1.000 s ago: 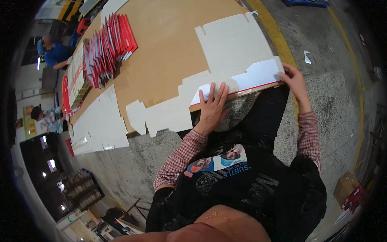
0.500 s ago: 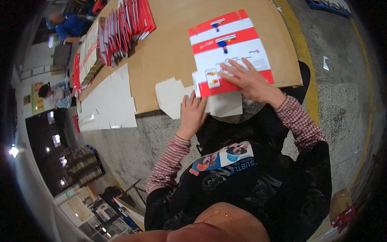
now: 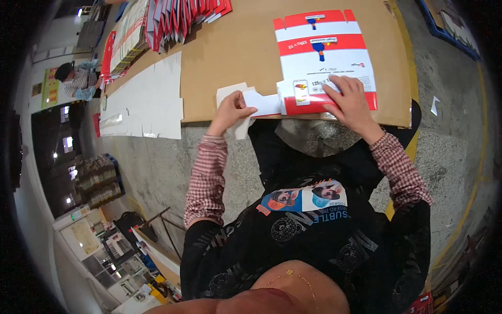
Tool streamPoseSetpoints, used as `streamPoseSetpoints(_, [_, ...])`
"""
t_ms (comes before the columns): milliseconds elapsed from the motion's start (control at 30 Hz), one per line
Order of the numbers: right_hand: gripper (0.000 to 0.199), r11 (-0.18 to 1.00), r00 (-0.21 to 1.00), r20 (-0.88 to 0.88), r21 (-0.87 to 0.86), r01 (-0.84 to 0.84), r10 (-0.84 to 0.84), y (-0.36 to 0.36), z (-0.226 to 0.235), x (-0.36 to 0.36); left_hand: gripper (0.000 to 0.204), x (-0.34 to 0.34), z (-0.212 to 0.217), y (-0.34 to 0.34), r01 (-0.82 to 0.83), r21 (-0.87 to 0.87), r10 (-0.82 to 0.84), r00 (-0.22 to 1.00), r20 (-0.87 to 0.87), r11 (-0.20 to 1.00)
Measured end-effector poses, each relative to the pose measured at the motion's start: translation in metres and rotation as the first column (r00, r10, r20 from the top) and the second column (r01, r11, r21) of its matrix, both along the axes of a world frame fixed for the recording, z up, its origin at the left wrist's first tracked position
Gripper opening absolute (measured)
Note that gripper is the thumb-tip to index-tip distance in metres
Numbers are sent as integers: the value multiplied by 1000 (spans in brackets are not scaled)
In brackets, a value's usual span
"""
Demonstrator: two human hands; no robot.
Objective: The person folds flat white cardboard sheets into small rectangular boxes on a large table. They repeatedly pick up a sheet, fold the sides, and place the finished box onto a growing stack. The task is performed by hand without tools.
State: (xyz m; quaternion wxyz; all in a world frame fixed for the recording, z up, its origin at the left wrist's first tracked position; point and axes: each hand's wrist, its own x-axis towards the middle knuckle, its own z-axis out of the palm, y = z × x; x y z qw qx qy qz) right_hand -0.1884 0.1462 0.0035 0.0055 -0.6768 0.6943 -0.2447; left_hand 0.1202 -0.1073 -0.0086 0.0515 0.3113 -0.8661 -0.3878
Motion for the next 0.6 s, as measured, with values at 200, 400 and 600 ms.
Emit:
streamPoseSetpoints(200, [57,940,905,263,-27,-340,335,-57,6,30,46,-13,18,98,106,-650,-35,992,121,752])
streamPoseSetpoints(400, [64,840,837,200,91,-534,510,-80,14,43,65,62,26,67,385,-662,-304,922,241,643])
streamPoseSetpoints(600, [65,840,840,206,114,-530,502,-75,15,40,65,31,5,86,-773,-387,619,634,-463,502])
